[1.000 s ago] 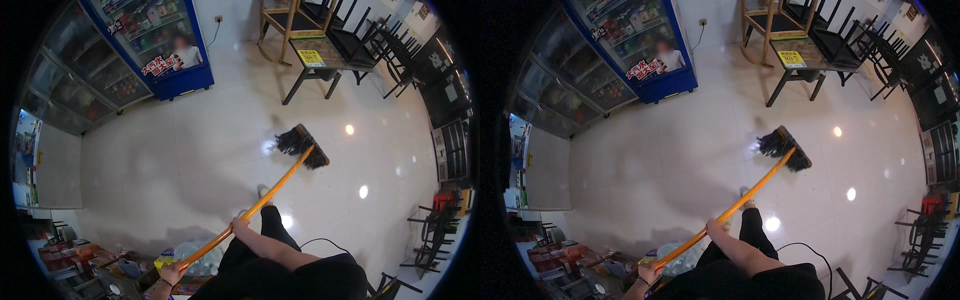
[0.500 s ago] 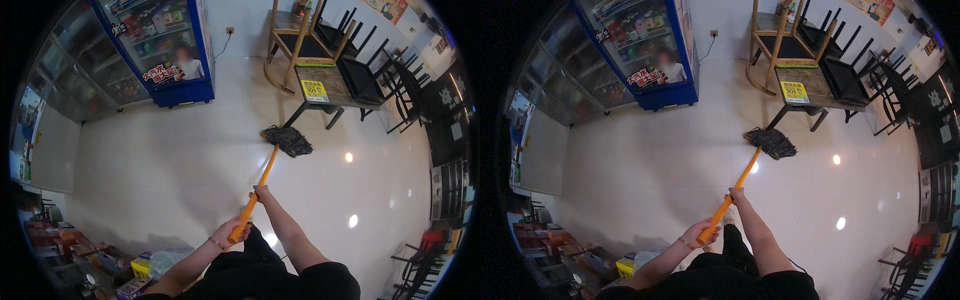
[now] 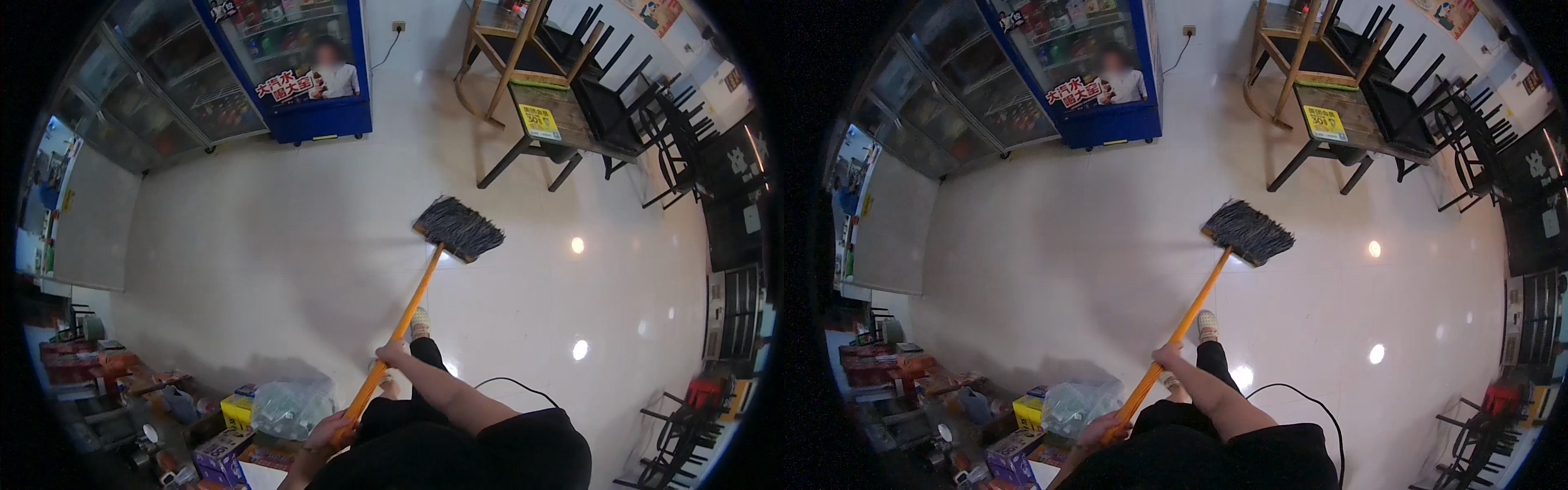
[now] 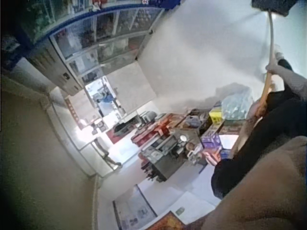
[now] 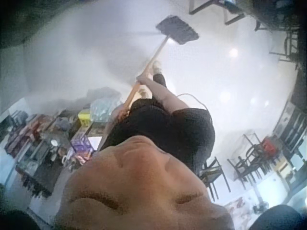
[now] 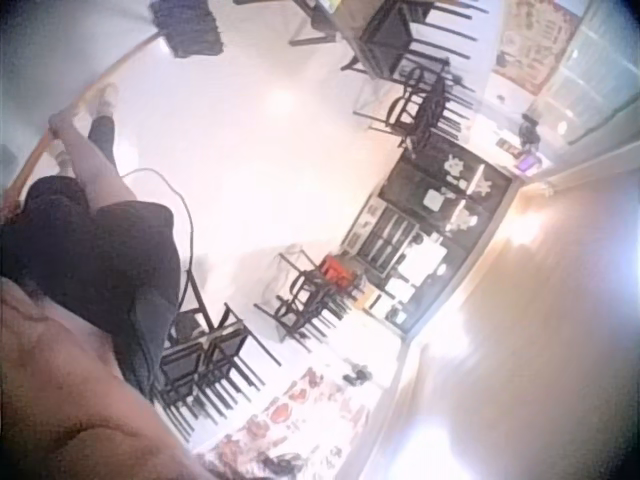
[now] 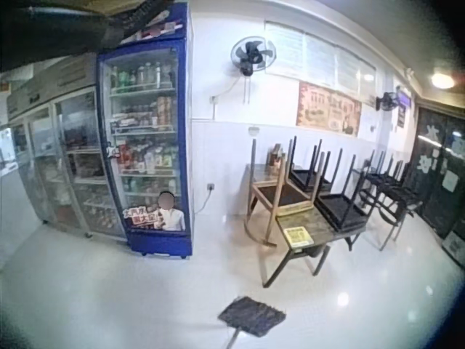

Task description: The person mops the tiled floor of a small shop using a long-handled mop. They move systematically around stacked chairs and tables, covering the area near a beverage refrigerator and a glass door.

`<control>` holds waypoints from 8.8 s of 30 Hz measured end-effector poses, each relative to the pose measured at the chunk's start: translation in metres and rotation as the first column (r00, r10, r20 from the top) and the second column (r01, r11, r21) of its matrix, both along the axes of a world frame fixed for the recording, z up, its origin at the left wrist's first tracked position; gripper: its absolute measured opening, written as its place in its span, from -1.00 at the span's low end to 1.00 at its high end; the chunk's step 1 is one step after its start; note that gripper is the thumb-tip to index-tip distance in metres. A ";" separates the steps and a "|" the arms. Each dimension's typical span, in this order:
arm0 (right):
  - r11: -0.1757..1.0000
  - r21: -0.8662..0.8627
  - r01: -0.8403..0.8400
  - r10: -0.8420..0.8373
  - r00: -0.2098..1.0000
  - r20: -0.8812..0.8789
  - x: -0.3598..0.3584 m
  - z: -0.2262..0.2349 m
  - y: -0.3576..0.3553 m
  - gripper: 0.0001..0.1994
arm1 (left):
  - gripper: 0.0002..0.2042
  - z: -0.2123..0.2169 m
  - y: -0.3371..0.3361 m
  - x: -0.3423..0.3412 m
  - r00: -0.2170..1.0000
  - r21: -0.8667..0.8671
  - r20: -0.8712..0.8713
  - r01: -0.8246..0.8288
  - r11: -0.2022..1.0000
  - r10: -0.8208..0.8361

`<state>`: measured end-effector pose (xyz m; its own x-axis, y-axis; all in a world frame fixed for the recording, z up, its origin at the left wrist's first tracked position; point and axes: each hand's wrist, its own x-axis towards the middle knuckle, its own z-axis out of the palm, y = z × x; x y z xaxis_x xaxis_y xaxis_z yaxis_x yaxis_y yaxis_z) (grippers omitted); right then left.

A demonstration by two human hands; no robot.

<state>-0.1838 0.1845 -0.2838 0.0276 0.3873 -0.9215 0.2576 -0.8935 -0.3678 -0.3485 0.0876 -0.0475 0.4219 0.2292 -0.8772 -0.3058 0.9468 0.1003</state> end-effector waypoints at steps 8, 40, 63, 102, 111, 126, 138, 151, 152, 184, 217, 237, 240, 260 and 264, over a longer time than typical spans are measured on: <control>0.959 -0.280 0.051 -0.086 0.990 -0.114 -0.134 0.066 -0.038 -0.41 | -0.64 0.068 -0.040 -0.115 0.995 -0.099 -0.082 -0.061 0.993 0.052; 0.824 0.452 0.342 -0.453 0.877 0.162 0.271 -0.033 0.586 -0.37 | -0.85 -0.158 0.592 0.287 0.970 0.202 0.243 -0.030 0.979 -0.020; 0.984 0.025 -0.175 0.175 0.984 0.017 -0.055 0.024 0.243 -0.01 | -0.64 -0.062 0.235 -0.021 0.987 -0.085 -0.140 -0.091 0.992 0.078; 0.806 0.323 -0.496 0.481 0.867 0.130 0.181 -0.058 0.675 -0.13 | -0.76 -0.127 0.621 0.255 0.926 0.396 -0.377 0.166 0.903 -0.005; 0.900 0.383 -0.206 0.166 0.977 0.135 0.261 -0.077 0.949 -0.36 | -0.84 -0.176 0.883 0.336 0.934 0.491 -0.356 0.165 0.855 0.024; -0.070 0.074 -0.995 0.860 -0.022 0.510 0.186 -0.081 0.708 -0.60 | -0.66 -0.167 0.635 0.268 0.951 0.383 -0.303 0.057 0.922 0.067; 0.989 -0.031 0.145 -0.148 0.979 -0.138 0.046 0.037 0.412 -0.41 | -0.56 -0.065 0.326 0.063 0.799 0.456 -0.592 0.439 0.774 -0.104; 0.782 -0.504 0.366 -0.467 0.880 -0.086 -0.050 -0.040 0.339 -0.76 | -0.58 -0.021 0.292 -0.023 0.284 -0.024 -0.832 0.839 0.543 -0.476; 0.783 -0.490 0.383 -0.489 0.866 -0.105 -0.044 -0.059 0.349 -0.77 | -0.58 -0.025 0.303 -0.023 0.266 -0.028 -0.836 0.854 0.520 -0.481; 0.726 -0.059 -0.685 0.560 0.541 0.628 0.351 -0.159 0.837 -0.51 | -0.81 -0.255 0.780 0.353 0.995 0.257 -0.073 0.088 0.962 -0.071; 0.573 -0.545 0.613 -0.765 0.639 -0.085 -0.009 -0.117 0.437 -0.90 | -0.68 -0.128 0.388 -0.087 0.124 0.021 -0.904 0.969 0.246 -0.410; 0.767 0.486 0.420 -0.571 0.792 0.216 0.433 -0.226 0.889 -0.57 | -0.48 -0.382 0.921 0.427 0.619 0.590 -0.743 0.785 0.187 -0.256; 0.971 0.026 -0.238 0.152 0.697 0.701 0.451 -0.226 0.863 -0.74 | -0.41 -0.380 0.873 0.431 0.597 0.601 -0.732 0.793 0.103 -0.329; 0.888 -0.091 -0.451 0.456 0.838 0.298 0.009 -0.062 0.393 -0.72 | -0.49 -0.202 0.378 0.009 0.320 0.265 -0.887 0.943 0.202 -0.333; 0.771 -0.006 -0.636 0.596 0.720 0.356 -0.085 -0.074 0.236 -0.63 | -0.50 -0.182 0.206 -0.082 0.284 0.227 -0.924 0.946 0.230 -0.258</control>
